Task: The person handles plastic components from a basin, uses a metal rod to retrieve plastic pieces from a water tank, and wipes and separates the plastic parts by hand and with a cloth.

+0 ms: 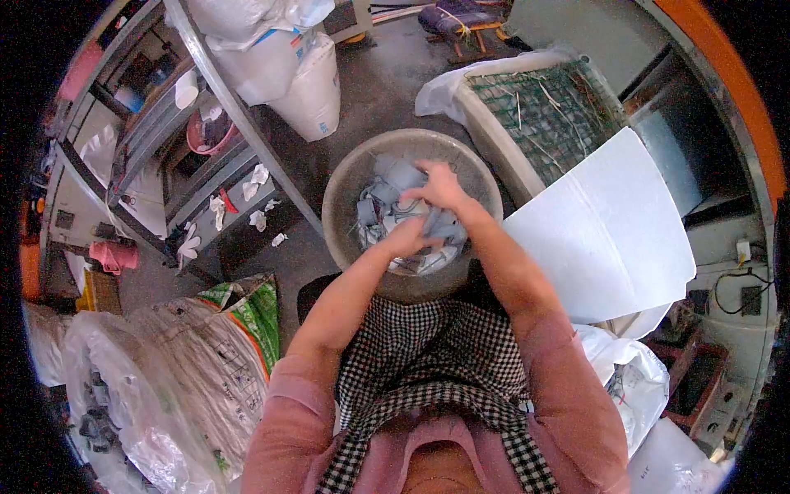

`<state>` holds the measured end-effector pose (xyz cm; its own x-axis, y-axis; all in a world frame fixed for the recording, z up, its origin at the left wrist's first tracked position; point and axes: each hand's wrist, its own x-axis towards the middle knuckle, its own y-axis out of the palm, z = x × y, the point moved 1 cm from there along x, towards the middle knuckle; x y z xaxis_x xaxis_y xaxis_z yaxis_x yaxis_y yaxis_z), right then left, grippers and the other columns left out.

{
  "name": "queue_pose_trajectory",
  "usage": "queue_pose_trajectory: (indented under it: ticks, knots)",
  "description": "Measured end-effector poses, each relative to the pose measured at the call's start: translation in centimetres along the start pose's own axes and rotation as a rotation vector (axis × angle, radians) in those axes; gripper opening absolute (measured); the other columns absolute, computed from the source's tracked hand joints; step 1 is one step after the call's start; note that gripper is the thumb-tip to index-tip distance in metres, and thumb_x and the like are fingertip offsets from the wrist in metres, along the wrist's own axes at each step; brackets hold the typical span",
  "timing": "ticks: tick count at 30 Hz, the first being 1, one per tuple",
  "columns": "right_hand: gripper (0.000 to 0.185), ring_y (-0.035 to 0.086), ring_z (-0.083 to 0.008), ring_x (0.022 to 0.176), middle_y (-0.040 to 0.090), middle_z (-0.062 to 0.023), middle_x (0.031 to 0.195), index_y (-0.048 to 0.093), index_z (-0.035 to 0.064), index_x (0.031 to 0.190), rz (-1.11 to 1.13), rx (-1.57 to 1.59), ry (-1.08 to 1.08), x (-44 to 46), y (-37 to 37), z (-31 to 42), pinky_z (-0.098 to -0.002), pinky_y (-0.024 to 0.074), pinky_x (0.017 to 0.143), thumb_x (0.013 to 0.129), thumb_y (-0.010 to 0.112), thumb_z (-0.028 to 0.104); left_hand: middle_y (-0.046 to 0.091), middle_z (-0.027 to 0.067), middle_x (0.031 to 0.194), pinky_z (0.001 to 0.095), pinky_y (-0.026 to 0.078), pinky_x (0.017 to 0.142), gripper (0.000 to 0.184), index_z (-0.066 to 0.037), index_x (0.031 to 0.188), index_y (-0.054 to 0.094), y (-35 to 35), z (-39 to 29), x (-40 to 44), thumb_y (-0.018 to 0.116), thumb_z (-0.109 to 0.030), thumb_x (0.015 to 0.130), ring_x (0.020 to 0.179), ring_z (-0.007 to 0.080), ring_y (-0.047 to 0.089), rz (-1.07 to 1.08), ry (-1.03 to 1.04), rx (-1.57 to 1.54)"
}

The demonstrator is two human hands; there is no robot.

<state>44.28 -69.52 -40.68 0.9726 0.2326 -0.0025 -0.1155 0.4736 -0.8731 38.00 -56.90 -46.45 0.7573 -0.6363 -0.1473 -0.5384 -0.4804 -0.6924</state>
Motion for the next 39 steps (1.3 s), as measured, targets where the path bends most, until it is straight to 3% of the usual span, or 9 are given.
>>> queue_pose_trajectory:
  ticks: [3, 10, 14, 19, 26, 29, 31, 32, 39]
  knots:
    - [0.057, 0.051, -0.0364, 0.105, 0.056, -0.024, 0.104, 0.054, -0.0034, 0.105, -0.399, 0.181, -0.111, 0.3, -1.9, -1.7, -0.041, 0.0414, 0.088, 0.073, 0.066, 0.042, 0.063, 0.0036, 0.087, 0.0296, 0.046, 0.071, 0.027, -0.003, 0.101, 0.058, -0.2, 1.3, 0.8, 0.064, -0.021, 0.081, 0.077, 0.0142, 0.057, -0.112, -0.223, -0.694]
    - [0.039, 0.058, -0.0418, 0.085, 0.057, -0.03, 0.095, 0.046, -0.0022, 0.107, -0.015, 0.163, 0.068, -1.9, -1.8, 2.3, -0.0483, 0.0459, 0.074, 0.087, 0.049, 0.031, 0.063, 0.0085, 0.083, 0.0273, 0.047, 0.058, 0.018, 0.001, 0.089, 0.062, -3.8, -2.6, -0.3, 0.062, -0.016, 0.082, 0.067, 0.0148, 0.058, -0.441, -0.297, -1.304]
    - [0.035, 0.056, -0.0358, 0.095, 0.045, -0.016, 0.125, 0.047, 0.008, 0.118, 0.026, -0.16, -0.072, -1.4, -1.0, 2.7, -0.0448, 0.0456, 0.076, 0.086, 0.044, 0.024, 0.061, 0.0121, 0.103, 0.0354, 0.046, 0.079, 0.064, 0.002, 0.11, 0.057, -3.0, -0.6, 0.4, 0.073, -0.041, 0.066, 0.092, 0.02, 0.056, -0.548, -0.461, -0.957]
    - [0.044, 0.047, -0.0331, 0.113, 0.046, -0.0206, 0.125, 0.035, 0.0043, 0.13, 0.053, 0.52, -0.123, -1.3, -1.4, 3.7, -0.0382, 0.0365, 0.094, 0.094, 0.032, 0.029, 0.062, 0.009, 0.098, 0.0337, 0.046, 0.076, 0.055, -0.002, 0.108, 0.057, -6.8, -1.2, -1.4, 0.072, -0.038, 0.07, 0.089, 0.0199, 0.056, -0.793, -0.137, -0.902]
    - [0.034, 0.055, -0.013, 0.067, 0.058, -0.0079, 0.085, 0.047, 0.0014, 0.118, 0.035, 0.572, -0.252, -3.4, -5.8, 2.9, -0.0257, 0.0445, 0.059, 0.093, 0.046, 0.024, 0.062, 0.0056, 0.097, 0.0333, 0.045, 0.082, 0.049, -0.004, 0.107, 0.058, -19.1, -6.8, -19.3, 0.07, -0.037, 0.074, 0.09, 0.0167, 0.057, -1.027, -0.025, -0.627]
    - [0.023, 0.053, -0.0117, 0.063, 0.059, -0.006, 0.078, 0.055, 0.0001, 0.104, 0.059, 0.564, -0.248, -5.5, -7.5, 2.9, -0.0248, 0.0438, 0.057, 0.091, 0.049, 0.019, 0.058, 0.012, 0.109, 0.0368, 0.041, 0.091, 0.065, 0.0, 0.112, 0.054, -25.2, -15.1, -34.1, 0.065, -0.051, 0.072, 0.099, 0.0274, 0.054, -1.17, -0.434, -0.263]
    - [0.019, 0.052, -0.0114, 0.062, 0.06, -0.0067, 0.076, 0.059, 0.0005, 0.093, 0.086, 0.412, -0.294, -6.1, -8.4, 0.3, -0.0254, 0.0431, 0.056, 0.091, 0.049, 0.016, 0.062, 0.0161, 0.1, 0.0393, 0.045, 0.082, 0.048, -0.007, 0.103, 0.062, -29.7, -7.4, -42.7, 0.056, -0.049, 0.08, 0.09, 0.027, 0.06, -1.12, -0.679, 0.975]
    - [0.02, 0.052, -0.0113, 0.062, 0.06, -0.007, 0.075, 0.06, 0.0004, 0.092, 0.072, 0.378, -0.264, -7.6, -9.4, 1.1, -0.0258, 0.043, 0.057, 0.091, 0.049, 0.017, 0.062, 0.0166, 0.096, 0.0418, 0.046, 0.075, 0.044, -0.006, 0.103, 0.062, -29.7, -19.2, -45.8, 0.05, -0.045, 0.086, 0.083, 0.0285, 0.061, -1.544, -0.996, 0.255]
    - [0.028, 0.058, -0.0296, 0.086, 0.059, -0.0166, 0.096, 0.057, 0.0025, 0.103, -0.334, 0.158, -0.251, -16.1, -17.4, -0.3, -0.0361, 0.0462, 0.077, 0.082, 0.06, 0.02, 0.061, 0.0177, 0.099, 0.0388, 0.045, 0.077, 0.039, -0.001, 0.105, 0.059, -37.2, 0.9, -66.6, 0.054, -0.035, 0.086, 0.086, 0.0275, 0.059, -1.305, -1.116, 0.724]
